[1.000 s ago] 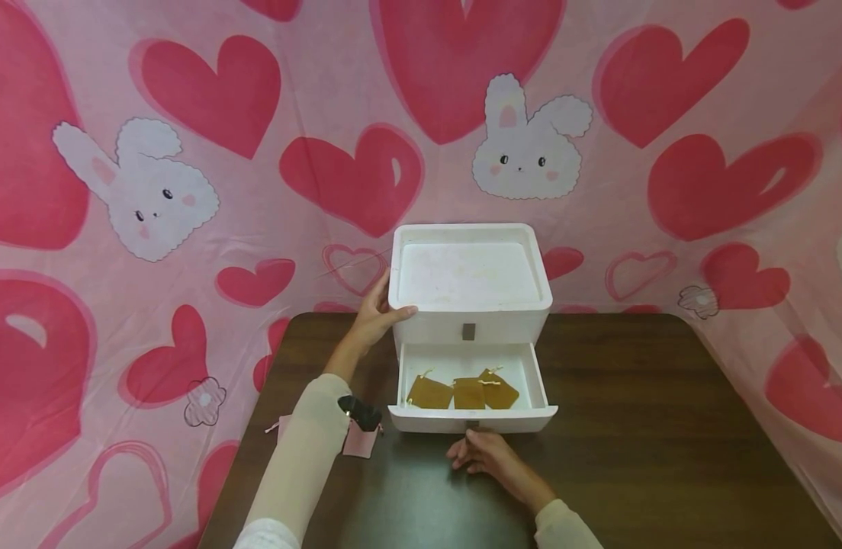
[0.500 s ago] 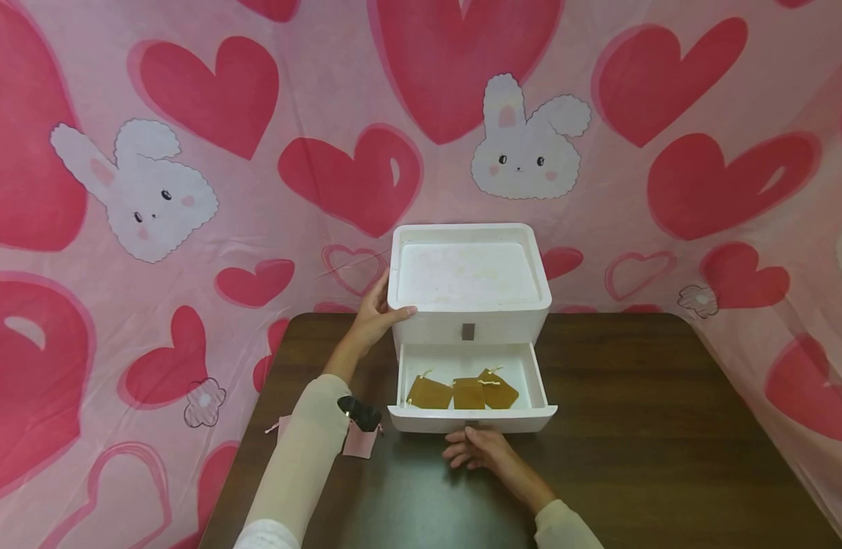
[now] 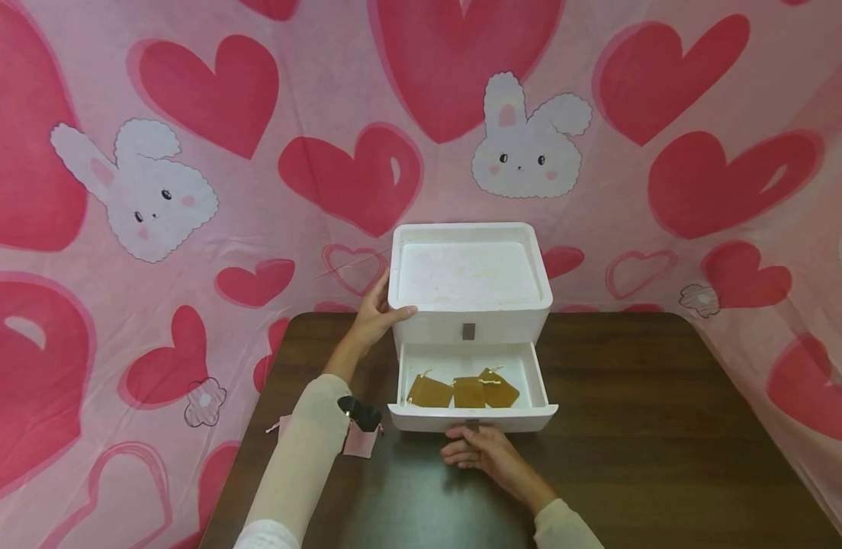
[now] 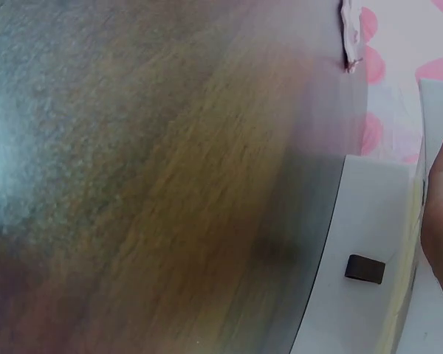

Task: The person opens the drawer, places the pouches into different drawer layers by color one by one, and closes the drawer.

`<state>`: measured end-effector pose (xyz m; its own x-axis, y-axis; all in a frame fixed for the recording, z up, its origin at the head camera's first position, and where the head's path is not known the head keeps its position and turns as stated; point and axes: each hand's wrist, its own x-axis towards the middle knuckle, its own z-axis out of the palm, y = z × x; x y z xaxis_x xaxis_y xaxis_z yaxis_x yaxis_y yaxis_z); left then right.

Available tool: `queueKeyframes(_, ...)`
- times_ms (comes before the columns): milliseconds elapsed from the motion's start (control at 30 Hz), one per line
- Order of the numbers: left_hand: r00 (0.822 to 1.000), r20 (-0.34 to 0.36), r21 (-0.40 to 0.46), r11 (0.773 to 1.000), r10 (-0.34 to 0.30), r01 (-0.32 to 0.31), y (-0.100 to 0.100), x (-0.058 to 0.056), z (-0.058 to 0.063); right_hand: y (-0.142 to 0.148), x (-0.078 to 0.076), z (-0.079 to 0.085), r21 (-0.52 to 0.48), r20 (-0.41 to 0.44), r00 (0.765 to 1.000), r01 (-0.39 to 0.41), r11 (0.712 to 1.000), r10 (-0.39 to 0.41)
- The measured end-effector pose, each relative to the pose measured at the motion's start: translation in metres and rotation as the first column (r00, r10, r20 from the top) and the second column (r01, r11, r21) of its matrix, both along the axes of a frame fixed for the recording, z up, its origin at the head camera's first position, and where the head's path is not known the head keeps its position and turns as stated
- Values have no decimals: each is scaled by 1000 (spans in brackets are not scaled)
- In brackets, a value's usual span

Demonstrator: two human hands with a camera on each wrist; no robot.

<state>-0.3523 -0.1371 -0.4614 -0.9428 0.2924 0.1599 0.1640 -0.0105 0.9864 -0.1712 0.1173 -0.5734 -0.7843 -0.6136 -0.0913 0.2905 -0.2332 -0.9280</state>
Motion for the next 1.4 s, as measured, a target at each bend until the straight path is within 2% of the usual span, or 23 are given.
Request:
queueKeyframes(700, 1000, 1, -2, 1000, 3, -3, 0, -2, -1, -1, -18, 4, -11, 39, 999, 30, 999, -30)
queueKeyframes(1033, 1000, 6, 12, 1000, -3, 3, 0, -3, -2, -7, -32, 3, 21, 43, 994, 103, 994, -104)
queueKeyframes(1267, 1000, -3, 27, 999, -20, 20, 0, -2, -1, -7, -42, 4, -14, 49, 991, 127, 992, -126)
queueKeyframes(1400, 1000, -4, 14, 1000, -12, 12, 0, -1, -1, -7, -50, 4, 7, 52, 987, 149, 989, -149)
